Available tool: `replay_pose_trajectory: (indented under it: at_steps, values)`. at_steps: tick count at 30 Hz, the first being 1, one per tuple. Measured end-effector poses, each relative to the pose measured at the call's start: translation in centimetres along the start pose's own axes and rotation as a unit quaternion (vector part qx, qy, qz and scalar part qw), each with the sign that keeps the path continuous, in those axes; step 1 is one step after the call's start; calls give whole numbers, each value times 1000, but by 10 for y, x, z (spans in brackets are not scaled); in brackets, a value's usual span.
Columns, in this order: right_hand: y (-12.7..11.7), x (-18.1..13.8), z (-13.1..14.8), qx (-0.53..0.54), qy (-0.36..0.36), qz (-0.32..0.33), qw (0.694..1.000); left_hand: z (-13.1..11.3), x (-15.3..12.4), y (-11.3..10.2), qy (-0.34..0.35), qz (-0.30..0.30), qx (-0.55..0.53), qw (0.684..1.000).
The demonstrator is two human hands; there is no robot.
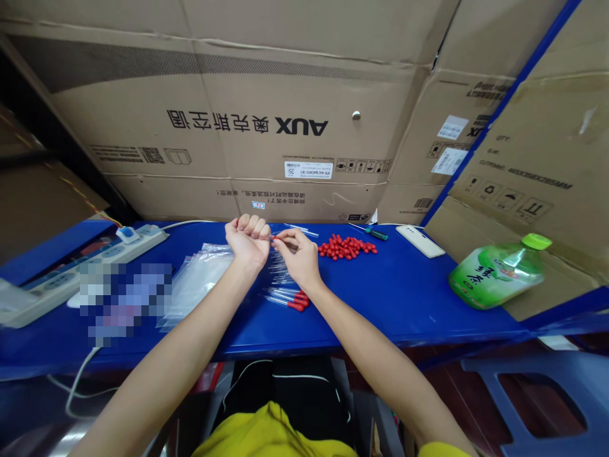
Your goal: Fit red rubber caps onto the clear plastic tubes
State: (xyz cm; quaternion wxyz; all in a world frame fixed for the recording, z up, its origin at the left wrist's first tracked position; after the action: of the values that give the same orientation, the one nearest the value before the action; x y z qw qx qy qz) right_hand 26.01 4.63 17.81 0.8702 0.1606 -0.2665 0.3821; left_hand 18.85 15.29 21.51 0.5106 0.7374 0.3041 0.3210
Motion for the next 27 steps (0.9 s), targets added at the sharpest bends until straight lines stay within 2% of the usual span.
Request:
replay_pose_trajectory:
  at_steps: [5,13,18,27]
  values:
    - [1,0,3,-5,-7,-8,1000,-2,-1,3,12,-5,-1,1000]
    - [5,3,-8,80,80,-25,993,-5,-2,4,18,-6,3,1000]
    - [4,4,-5,87,61,-53,993,-3,-4,9,19,11,-2,1000]
    - [2,0,6,30,16,-76,997,2,-8,16,24,10,4,1000]
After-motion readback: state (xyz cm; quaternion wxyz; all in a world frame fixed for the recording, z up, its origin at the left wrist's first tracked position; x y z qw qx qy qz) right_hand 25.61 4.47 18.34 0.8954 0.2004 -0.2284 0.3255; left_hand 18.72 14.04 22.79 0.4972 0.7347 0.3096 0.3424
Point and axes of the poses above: each hand's wrist, its own x-axis towards the middle knuckle, its own y-axis out of the palm, z = x × y, the point moved 4 cm from there along x, towards the middle knuckle, and after that the axes turned 5 degrees about -y, right-handed, at the moved point
